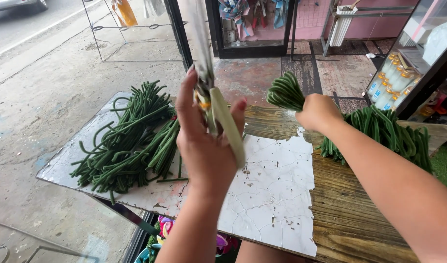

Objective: The person gathers bundles of long green flower stems by hand and cuts the ends even using shears.

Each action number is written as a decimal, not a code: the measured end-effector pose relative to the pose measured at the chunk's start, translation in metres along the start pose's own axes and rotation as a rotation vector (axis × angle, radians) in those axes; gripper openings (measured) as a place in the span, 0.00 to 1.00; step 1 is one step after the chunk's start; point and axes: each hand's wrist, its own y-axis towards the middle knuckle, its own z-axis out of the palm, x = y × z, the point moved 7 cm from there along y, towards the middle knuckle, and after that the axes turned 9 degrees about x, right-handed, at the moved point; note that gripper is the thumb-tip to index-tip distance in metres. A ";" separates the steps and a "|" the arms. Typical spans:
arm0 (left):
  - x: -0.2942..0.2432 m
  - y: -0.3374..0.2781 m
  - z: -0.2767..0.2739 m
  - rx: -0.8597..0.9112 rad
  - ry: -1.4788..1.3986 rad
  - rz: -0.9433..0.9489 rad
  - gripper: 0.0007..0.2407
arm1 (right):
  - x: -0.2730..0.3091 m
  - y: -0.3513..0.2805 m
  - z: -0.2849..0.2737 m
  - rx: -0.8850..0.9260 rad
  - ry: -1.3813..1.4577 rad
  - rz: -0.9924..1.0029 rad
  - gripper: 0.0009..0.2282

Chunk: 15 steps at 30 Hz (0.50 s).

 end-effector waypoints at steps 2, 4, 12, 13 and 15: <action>-0.002 0.004 0.012 -0.415 -0.015 0.764 0.24 | -0.014 0.034 0.017 -0.128 -0.074 -0.169 0.23; 0.047 0.052 0.075 0.034 0.484 0.340 0.19 | 0.021 0.004 -0.019 -0.086 0.008 -0.122 0.23; 0.055 0.099 0.118 0.415 0.963 0.020 0.18 | 0.015 0.023 -0.066 -0.165 0.138 -0.107 0.19; 0.005 0.092 0.095 0.153 0.650 0.263 0.21 | 0.008 0.033 -0.056 -0.180 0.037 -0.140 0.17; -0.031 0.080 0.068 -0.108 0.337 0.484 0.25 | 0.000 0.054 -0.032 -0.186 -0.055 -0.183 0.16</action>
